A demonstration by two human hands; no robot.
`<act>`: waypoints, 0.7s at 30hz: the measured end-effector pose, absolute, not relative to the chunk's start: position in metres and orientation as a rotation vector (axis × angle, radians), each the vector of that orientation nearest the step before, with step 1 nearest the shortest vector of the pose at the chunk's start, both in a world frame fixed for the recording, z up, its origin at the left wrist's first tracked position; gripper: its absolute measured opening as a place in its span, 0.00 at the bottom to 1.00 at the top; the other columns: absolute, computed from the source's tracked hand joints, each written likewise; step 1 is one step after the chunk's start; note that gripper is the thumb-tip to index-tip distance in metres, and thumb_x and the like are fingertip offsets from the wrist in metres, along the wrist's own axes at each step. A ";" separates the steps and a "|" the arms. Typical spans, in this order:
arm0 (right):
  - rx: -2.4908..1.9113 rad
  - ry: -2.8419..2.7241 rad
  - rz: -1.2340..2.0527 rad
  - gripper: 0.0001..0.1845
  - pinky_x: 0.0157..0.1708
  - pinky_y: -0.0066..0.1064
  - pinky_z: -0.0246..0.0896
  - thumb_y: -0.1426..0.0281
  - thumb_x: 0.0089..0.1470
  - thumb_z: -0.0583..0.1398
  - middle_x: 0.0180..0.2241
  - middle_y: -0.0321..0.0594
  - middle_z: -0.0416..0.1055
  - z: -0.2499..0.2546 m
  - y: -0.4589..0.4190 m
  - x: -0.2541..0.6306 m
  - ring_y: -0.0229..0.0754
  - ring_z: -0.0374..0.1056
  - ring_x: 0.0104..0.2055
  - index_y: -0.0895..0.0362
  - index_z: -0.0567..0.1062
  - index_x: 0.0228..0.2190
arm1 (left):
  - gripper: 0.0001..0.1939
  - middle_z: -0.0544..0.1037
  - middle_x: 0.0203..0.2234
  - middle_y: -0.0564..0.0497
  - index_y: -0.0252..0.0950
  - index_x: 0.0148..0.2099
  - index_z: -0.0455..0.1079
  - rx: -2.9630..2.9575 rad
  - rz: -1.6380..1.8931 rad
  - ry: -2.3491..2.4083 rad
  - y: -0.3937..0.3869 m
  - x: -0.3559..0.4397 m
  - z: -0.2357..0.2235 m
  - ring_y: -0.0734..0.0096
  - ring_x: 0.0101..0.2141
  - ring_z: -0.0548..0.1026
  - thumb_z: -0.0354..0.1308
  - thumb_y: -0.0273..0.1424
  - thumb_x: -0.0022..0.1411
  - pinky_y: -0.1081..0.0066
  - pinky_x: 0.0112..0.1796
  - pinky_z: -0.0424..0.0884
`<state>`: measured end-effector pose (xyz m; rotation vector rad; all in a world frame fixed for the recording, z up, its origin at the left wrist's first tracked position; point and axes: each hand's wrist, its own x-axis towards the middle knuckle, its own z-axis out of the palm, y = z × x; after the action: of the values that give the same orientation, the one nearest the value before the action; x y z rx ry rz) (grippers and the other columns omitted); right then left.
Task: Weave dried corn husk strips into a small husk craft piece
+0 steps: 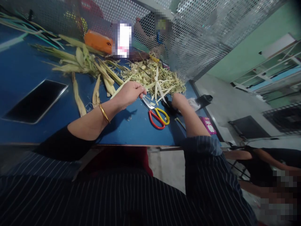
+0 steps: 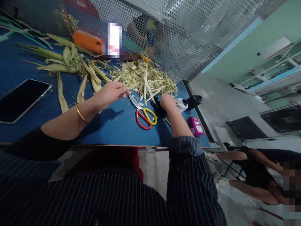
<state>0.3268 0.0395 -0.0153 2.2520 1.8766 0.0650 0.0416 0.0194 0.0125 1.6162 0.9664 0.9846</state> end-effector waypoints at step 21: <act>2.071 2.641 0.327 0.13 0.39 0.34 0.60 0.73 0.62 0.46 0.35 0.50 0.74 -0.036 -0.065 0.250 0.48 0.68 0.38 0.59 0.68 0.43 | 0.12 0.72 0.18 0.51 0.34 0.22 0.72 1.626 0.848 0.973 0.024 0.044 0.004 0.79 0.18 0.61 0.53 0.25 0.57 0.73 0.22 0.55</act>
<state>0.2498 -0.0649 -0.0357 2.0711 2.6409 0.3268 0.0436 0.0236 0.0041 1.6264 0.9734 0.8477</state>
